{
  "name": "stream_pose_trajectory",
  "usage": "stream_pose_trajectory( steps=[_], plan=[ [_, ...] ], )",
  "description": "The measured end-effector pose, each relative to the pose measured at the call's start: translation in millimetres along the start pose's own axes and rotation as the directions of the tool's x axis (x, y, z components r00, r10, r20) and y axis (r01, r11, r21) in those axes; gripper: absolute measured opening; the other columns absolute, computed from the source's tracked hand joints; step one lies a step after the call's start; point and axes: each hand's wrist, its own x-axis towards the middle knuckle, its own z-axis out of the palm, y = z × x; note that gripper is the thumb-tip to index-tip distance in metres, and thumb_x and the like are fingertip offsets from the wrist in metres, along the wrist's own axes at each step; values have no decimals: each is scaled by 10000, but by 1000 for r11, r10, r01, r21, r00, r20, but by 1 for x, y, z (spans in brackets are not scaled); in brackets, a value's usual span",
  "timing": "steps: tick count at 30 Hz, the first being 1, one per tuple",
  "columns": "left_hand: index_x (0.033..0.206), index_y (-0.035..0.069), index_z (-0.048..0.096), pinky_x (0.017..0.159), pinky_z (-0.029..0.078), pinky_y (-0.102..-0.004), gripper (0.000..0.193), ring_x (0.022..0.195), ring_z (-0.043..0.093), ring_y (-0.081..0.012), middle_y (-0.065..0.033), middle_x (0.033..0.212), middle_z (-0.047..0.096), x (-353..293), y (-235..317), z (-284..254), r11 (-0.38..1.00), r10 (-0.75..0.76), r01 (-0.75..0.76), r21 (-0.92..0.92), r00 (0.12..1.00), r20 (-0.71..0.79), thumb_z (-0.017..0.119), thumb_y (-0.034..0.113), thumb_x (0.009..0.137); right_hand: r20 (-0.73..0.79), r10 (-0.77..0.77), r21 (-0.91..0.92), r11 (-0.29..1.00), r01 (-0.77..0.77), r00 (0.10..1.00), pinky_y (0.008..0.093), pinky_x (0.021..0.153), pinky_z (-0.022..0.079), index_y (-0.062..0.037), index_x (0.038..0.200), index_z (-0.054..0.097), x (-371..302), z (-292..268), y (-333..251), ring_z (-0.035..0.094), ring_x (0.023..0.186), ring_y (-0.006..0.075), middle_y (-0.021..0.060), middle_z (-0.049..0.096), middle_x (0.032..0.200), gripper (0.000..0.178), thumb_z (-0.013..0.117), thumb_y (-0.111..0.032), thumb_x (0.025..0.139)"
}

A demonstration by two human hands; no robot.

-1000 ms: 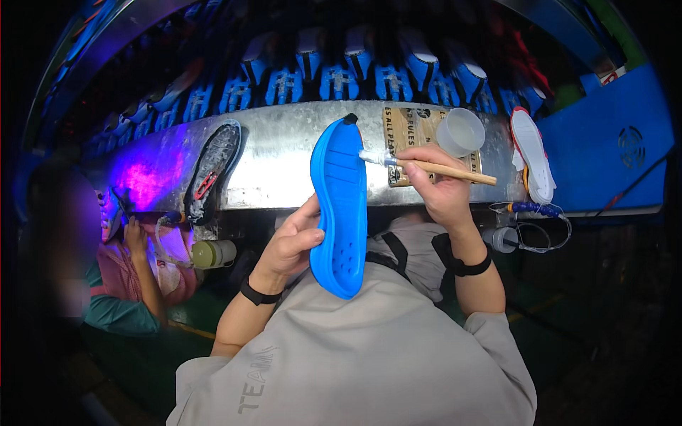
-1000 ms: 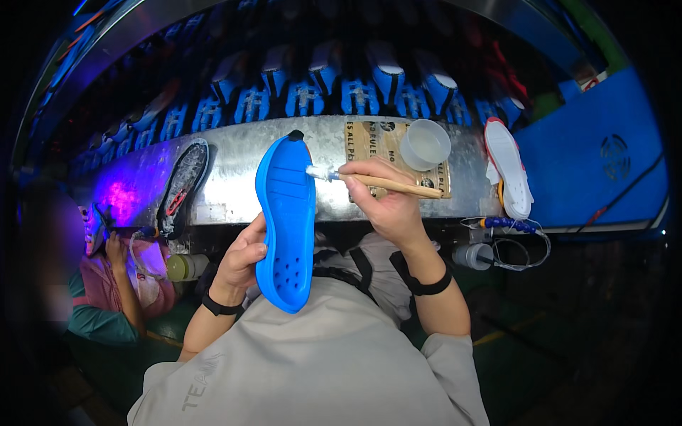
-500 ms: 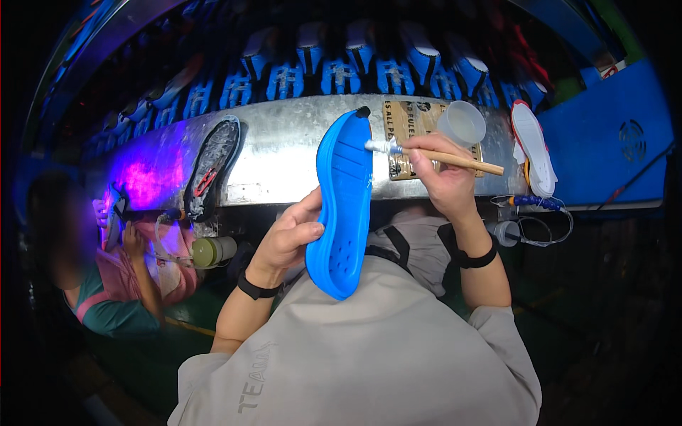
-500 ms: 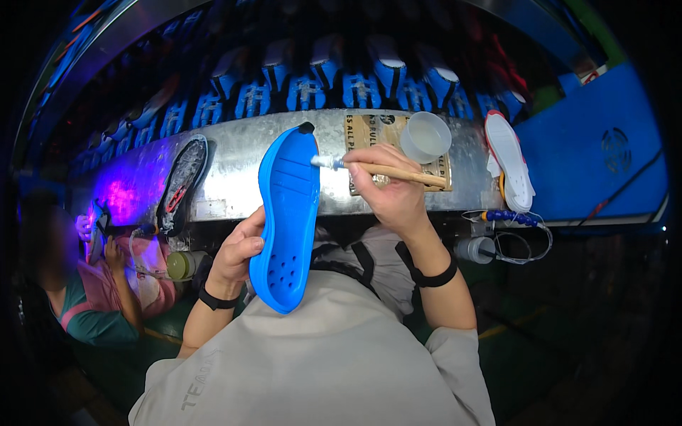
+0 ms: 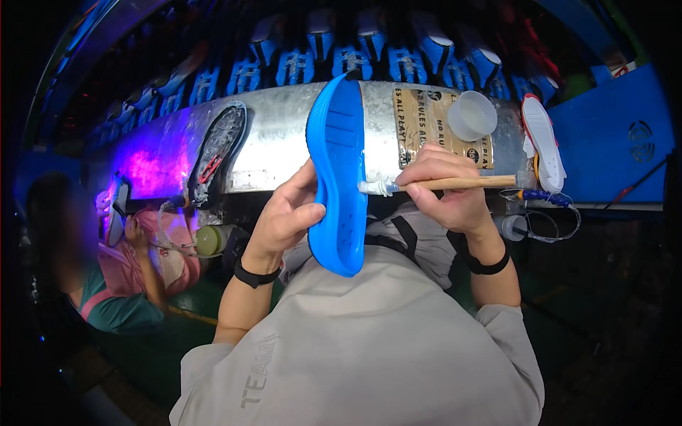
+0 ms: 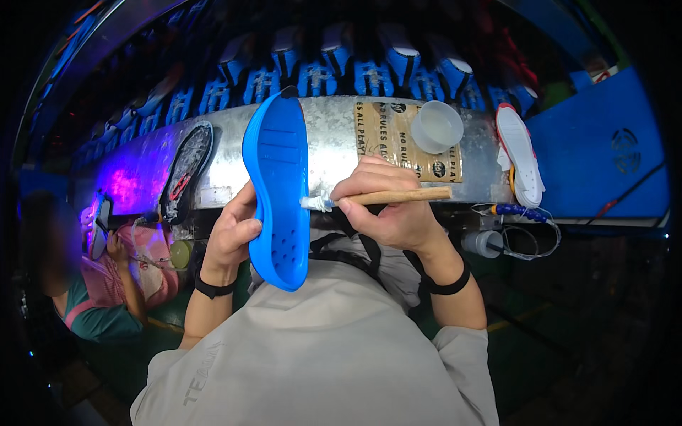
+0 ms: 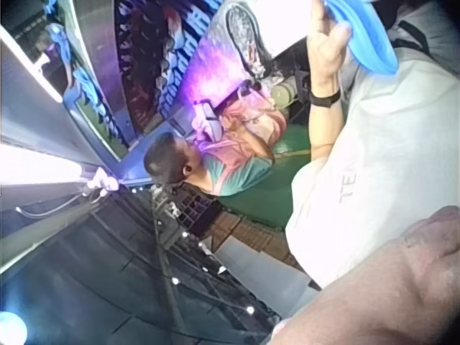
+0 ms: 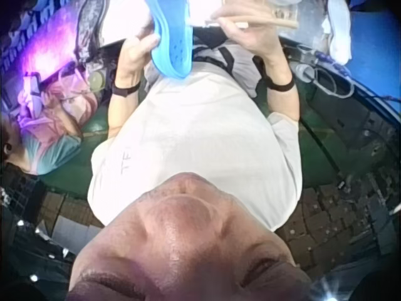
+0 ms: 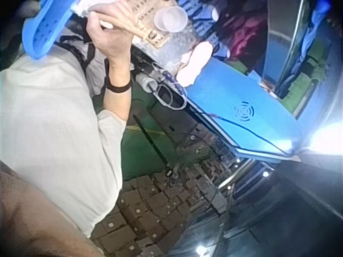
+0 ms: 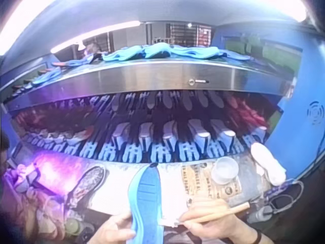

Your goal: The recorder uses a brush to apply white adhesive or primer to the edges of blue shoe soles at a factory workbench, then places the soles onto a conveyor belt.

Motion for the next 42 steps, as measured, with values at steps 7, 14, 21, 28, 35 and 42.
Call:
stream_pose_trajectory(
  steps=[7,14,21,28,35,42],
  plan=[
    [1581,-40,214,1079,464,-387,841,1277,573,-249,-172,1450,519,4,9,-8,999,36,-37,-29,999,-17,654,213,909,32,-39,11,999,38,999,332,654,448,-10,816,710,7,1,-4,593,655,203,69,660,710,55,683,-26,770],
    [1531,-21,310,1002,535,-471,609,1177,637,-363,-227,1378,570,10,-17,-35,897,-60,-47,-439,972,-226,387,307,1023,-384,202,298,951,-87,901,275,655,456,47,915,691,-23,1,10,580,734,164,111,638,846,130,622,-42,848],
    [1453,-34,435,860,584,-518,598,1000,694,-401,-259,1232,640,18,70,-28,961,7,-40,-275,993,-120,366,382,1030,-524,390,314,915,-254,758,229,781,462,10,1080,650,-56,10,54,574,825,90,35,634,929,157,594,-106,988],
    [1307,-121,487,927,590,-453,624,1055,662,-390,-300,1144,629,144,281,-43,844,527,-508,-174,845,88,367,438,1056,-510,409,293,910,-294,757,232,766,461,0,1069,649,-50,17,70,563,809,88,34,626,932,149,599,-119,994],
    [1374,-123,455,910,584,-462,622,1130,653,-411,-308,1299,586,164,314,-70,760,598,-470,448,777,-198,526,401,1046,-542,458,312,888,-337,705,260,810,508,30,1081,648,-62,9,75,616,879,129,75,646,1012,151,594,-73,985],
    [1340,-67,475,664,603,-311,559,687,724,-228,-201,915,707,88,478,-294,328,884,515,792,129,-450,643,144,850,-541,485,323,874,-363,687,264,820,509,27,1069,647,-76,0,75,615,893,133,60,627,994,144,590,-70,980]
  ],
)
